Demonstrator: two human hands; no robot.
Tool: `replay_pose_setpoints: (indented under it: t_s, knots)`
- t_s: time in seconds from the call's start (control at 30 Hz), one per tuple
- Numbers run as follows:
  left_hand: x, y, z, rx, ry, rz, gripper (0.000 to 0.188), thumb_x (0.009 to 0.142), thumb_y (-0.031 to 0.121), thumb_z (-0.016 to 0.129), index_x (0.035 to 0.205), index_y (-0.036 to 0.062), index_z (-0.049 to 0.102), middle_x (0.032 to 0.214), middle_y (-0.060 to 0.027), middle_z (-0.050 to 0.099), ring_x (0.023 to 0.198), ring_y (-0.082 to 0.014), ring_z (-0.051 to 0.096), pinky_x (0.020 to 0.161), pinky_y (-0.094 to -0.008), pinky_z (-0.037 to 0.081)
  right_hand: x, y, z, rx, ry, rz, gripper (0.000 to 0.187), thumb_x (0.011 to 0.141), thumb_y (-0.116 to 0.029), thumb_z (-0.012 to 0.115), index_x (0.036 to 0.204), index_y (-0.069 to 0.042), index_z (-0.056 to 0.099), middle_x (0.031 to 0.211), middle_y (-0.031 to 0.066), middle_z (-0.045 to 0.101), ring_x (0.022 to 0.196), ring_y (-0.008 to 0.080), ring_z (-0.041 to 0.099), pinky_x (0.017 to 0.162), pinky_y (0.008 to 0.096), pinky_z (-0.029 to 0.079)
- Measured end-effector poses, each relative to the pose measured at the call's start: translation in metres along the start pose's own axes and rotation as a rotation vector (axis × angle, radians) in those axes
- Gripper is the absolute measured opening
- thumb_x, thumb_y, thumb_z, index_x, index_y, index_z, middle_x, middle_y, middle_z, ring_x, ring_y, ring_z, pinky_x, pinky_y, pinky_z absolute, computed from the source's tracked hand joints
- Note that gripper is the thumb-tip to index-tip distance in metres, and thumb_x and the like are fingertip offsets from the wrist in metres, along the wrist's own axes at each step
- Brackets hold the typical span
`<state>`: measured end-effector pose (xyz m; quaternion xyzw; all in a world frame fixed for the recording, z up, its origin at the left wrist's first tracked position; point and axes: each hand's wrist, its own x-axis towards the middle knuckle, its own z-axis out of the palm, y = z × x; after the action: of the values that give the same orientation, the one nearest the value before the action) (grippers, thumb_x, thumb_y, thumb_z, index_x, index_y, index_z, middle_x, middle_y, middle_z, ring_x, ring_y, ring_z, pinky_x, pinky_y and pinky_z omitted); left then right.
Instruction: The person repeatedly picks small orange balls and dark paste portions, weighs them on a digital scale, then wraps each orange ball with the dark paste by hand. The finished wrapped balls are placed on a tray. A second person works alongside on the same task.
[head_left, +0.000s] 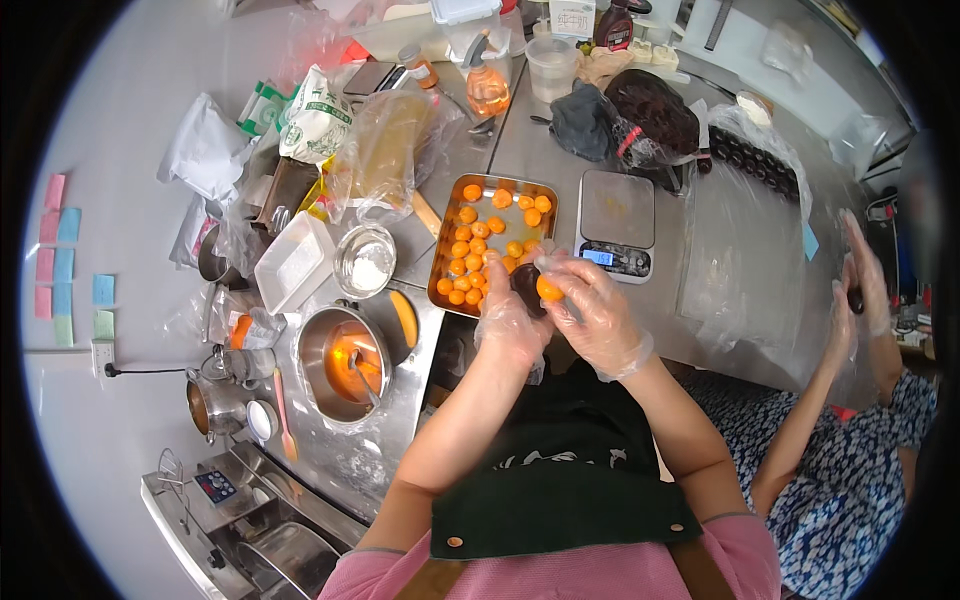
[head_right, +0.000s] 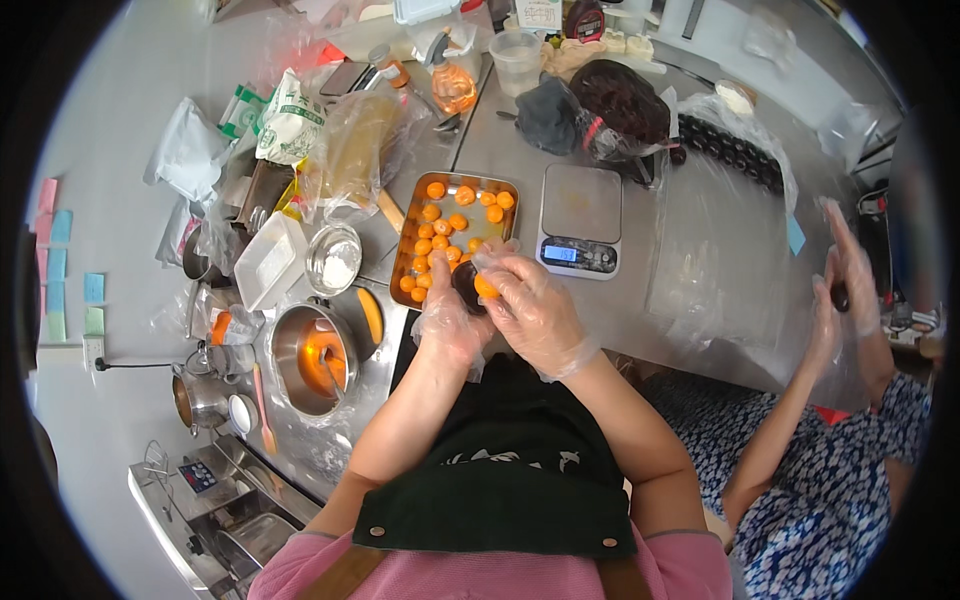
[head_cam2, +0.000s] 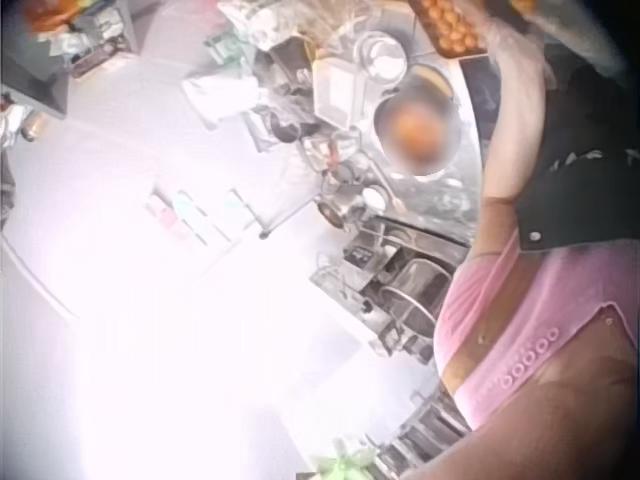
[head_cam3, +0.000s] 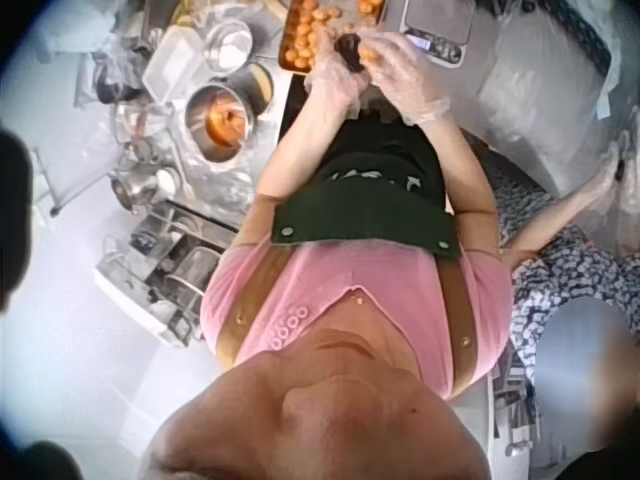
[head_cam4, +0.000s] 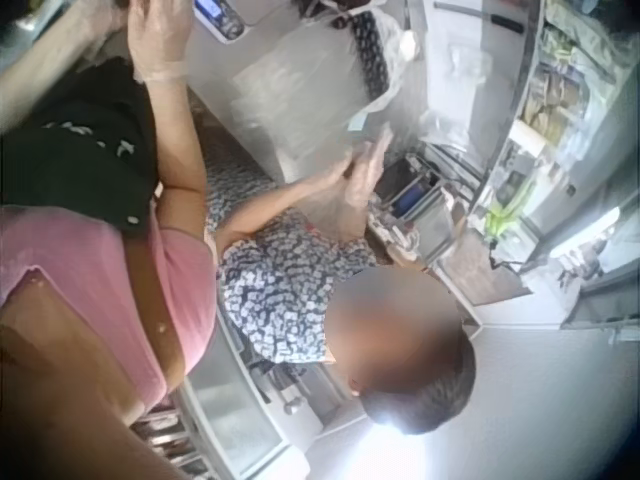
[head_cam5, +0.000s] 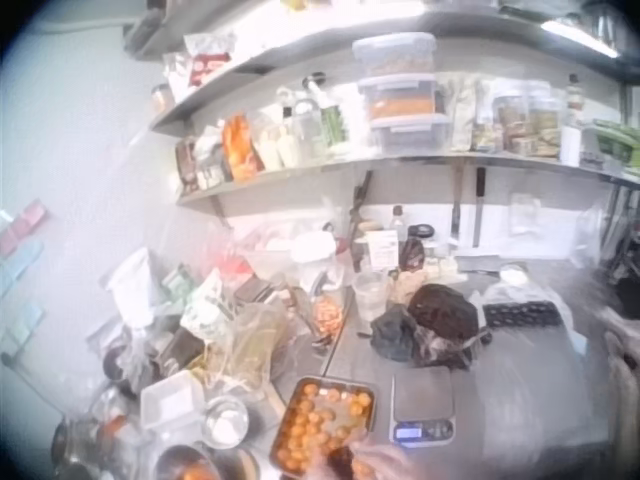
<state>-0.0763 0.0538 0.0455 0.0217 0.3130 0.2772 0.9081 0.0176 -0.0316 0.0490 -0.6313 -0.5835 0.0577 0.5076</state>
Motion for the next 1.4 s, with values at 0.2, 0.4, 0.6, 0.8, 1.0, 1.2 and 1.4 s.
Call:
replay_pose_setpoints:
  t_s: [0.2,0.4,0.6,0.8,1.0,1.2,1.4]
  knots:
    - [-0.018,0.002,-0.017,0.152,-0.050,-0.013,0.067,0.095,0.056,0.029,0.126,-0.0022,0.042,0.121,-0.0171,0.053,0.112,-0.0292,0.052,0.100,-0.0415,0.042,-0.021,-0.021,0.015,-0.223,0.079,-0.121,0.035,0.068,-0.003,0.070,0.102,-0.003,0.061,0.099,0.0090,0.058,0.090,0.0284,0.061,0.072,0.0362,0.052]
    - [-0.036,-0.008,-0.021,0.235,0.105,-0.087,0.062,0.096,0.054,0.033,0.122,-0.0009,0.045,0.114,-0.0131,0.056,0.104,-0.0236,0.054,0.094,-0.0378,0.044,-0.055,-0.040,0.012,-0.366,0.101,-0.128,0.040,0.064,0.001,0.074,0.102,-0.002,0.061,0.100,0.0102,0.060,0.081,0.0292,0.062,0.066,0.0362,0.052]
    - [-0.058,-0.019,-0.015,0.229,-0.070,-0.142,0.048,0.094,0.049,0.045,0.114,0.0060,0.052,0.108,-0.0068,0.056,0.102,-0.0183,0.051,0.093,-0.0340,0.042,-0.067,-0.049,-0.003,-0.435,0.237,-0.157,0.035,0.065,0.000,0.073,0.098,-0.002,0.063,0.099,0.0082,0.061,0.079,0.0271,0.061,0.061,0.0340,0.052]
    - [-0.070,-0.029,-0.013,0.427,-0.354,-0.178,0.031,0.091,0.018,0.060,0.116,0.0036,0.049,0.110,-0.0053,0.055,0.105,-0.0158,0.051,0.094,-0.0330,0.041,-0.073,-0.053,-0.025,-0.451,0.300,-0.149,0.038,0.065,-0.001,0.073,0.101,-0.002,0.062,0.100,0.0095,0.062,0.080,0.0282,0.061,0.065,0.0345,0.052]
    - [-0.081,-0.039,0.002,0.421,-0.311,-0.215,0.030,0.087,0.015,0.064,0.112,0.0006,0.056,0.108,-0.0101,0.058,0.107,-0.0221,0.055,0.090,-0.0369,0.047,-0.088,-0.065,-0.067,-0.343,0.310,-0.011,0.050,0.066,-0.009,0.078,0.112,-0.001,0.059,0.111,0.0121,0.060,0.096,0.0308,0.060,0.081,0.0377,0.049]
    - [-0.091,-0.049,0.017,0.598,-0.404,-0.356,0.050,0.085,0.018,0.068,0.121,-0.0068,0.045,0.116,-0.0170,0.054,0.110,-0.0266,0.056,0.092,-0.0391,0.049,-0.105,-0.039,-0.103,0.226,-0.057,0.304,0.093,0.061,-0.022,0.086,0.138,-0.007,0.037,0.143,0.0167,0.034,0.135,0.0295,0.030,0.110,0.0402,0.025]
    - [-0.093,-0.059,0.021,0.869,-0.439,-0.482,0.056,0.084,0.017,0.068,0.127,-0.0071,0.041,0.121,-0.0167,0.051,0.112,-0.0257,0.053,0.093,-0.0390,0.047,-0.100,-0.023,-0.106,0.471,-0.348,0.253,0.080,0.059,-0.017,0.087,0.128,-0.005,0.049,0.142,0.0180,0.034,0.135,0.0297,0.028,0.107,0.0404,0.031]
